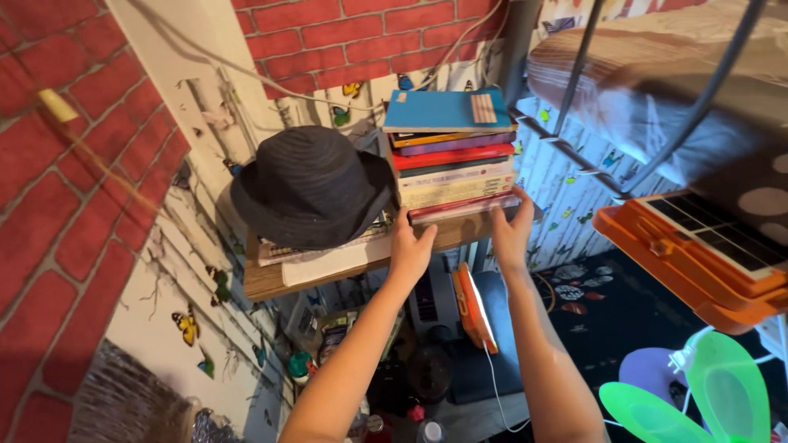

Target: Organizing a small bedroom by tidying a shelf with books and a hat, arranging pillows and blankets on a bunk bed, and sorting toiletries in a basket.

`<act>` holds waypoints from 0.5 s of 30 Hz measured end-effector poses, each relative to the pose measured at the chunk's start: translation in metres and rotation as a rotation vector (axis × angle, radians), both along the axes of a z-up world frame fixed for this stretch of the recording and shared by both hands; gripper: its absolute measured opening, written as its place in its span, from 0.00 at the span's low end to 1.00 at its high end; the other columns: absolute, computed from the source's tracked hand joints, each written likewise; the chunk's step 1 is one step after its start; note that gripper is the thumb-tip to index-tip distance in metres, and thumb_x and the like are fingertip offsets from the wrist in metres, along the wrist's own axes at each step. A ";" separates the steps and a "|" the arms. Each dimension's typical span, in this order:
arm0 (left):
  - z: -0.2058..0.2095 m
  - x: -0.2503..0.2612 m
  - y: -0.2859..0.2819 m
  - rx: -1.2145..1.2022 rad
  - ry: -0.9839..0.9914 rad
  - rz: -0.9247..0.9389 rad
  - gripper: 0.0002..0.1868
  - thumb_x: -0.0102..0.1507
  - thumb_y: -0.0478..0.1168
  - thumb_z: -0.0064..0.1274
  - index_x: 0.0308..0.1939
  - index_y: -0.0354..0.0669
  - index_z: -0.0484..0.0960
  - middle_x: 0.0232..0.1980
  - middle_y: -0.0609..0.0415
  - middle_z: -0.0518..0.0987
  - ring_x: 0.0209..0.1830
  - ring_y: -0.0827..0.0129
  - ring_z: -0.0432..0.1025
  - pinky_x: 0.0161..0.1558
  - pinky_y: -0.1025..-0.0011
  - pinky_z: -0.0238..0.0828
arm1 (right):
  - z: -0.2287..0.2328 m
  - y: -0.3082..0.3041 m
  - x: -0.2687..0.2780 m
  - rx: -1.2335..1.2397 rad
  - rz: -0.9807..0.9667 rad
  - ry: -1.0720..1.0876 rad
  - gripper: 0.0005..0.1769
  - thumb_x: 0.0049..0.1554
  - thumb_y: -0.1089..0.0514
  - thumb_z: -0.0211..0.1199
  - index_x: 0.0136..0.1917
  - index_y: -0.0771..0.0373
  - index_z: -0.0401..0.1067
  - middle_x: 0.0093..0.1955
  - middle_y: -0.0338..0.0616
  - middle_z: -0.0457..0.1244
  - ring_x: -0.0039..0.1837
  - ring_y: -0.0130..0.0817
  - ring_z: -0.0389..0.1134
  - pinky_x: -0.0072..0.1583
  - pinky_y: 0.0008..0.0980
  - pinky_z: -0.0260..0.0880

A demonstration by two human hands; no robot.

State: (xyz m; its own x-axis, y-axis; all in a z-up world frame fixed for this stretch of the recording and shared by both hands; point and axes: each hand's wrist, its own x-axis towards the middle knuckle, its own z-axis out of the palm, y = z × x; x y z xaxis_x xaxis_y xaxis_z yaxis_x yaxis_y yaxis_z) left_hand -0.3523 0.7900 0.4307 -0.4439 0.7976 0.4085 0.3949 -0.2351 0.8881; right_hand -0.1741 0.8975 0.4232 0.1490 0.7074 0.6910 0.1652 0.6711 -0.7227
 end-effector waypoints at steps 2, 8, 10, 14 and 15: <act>-0.015 0.000 0.022 0.089 -0.048 -0.007 0.44 0.63 0.41 0.57 0.75 0.27 0.51 0.73 0.31 0.65 0.72 0.48 0.63 0.68 0.62 0.61 | -0.014 0.035 0.007 -0.023 0.017 0.002 0.29 0.60 0.65 0.61 0.73 0.69 0.60 0.70 0.56 0.61 0.72 0.45 0.62 0.72 0.39 0.59; 0.006 0.008 0.021 0.248 -0.390 -0.035 0.43 0.59 0.32 0.48 0.74 0.29 0.44 0.69 0.37 0.66 0.67 0.55 0.67 0.65 0.66 0.62 | -0.014 0.065 0.010 -0.112 0.085 -0.021 0.35 0.56 0.65 0.57 0.76 0.70 0.55 0.71 0.59 0.60 0.71 0.48 0.63 0.70 0.39 0.61; 0.016 0.011 0.020 0.203 -0.406 -0.018 0.44 0.59 0.31 0.49 0.75 0.31 0.44 0.68 0.38 0.66 0.65 0.56 0.67 0.64 0.67 0.63 | -0.012 0.069 0.009 -0.128 0.072 -0.051 0.36 0.56 0.64 0.56 0.76 0.70 0.54 0.71 0.61 0.60 0.71 0.50 0.62 0.70 0.40 0.60; 0.020 0.008 0.029 0.112 -0.252 0.022 0.42 0.58 0.34 0.51 0.74 0.30 0.51 0.67 0.34 0.71 0.66 0.53 0.68 0.66 0.67 0.61 | 0.011 0.063 0.006 -0.177 0.071 -0.094 0.30 0.61 0.58 0.52 0.75 0.68 0.58 0.67 0.63 0.63 0.69 0.53 0.65 0.69 0.41 0.61; 0.022 0.008 0.031 0.084 -0.219 0.037 0.42 0.59 0.35 0.51 0.74 0.30 0.50 0.68 0.33 0.71 0.68 0.51 0.67 0.67 0.66 0.60 | 0.021 0.059 0.006 -0.219 0.091 -0.087 0.28 0.62 0.55 0.50 0.74 0.67 0.60 0.65 0.63 0.64 0.67 0.54 0.66 0.68 0.42 0.62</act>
State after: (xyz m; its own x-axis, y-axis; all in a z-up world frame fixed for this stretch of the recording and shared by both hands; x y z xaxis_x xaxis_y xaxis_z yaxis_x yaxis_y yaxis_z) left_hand -0.3448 0.8209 0.4523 -0.5570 0.7467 0.3635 0.2050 -0.3006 0.9315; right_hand -0.1686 0.9566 0.4440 0.0245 0.8494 0.5272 0.1791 0.5151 -0.8382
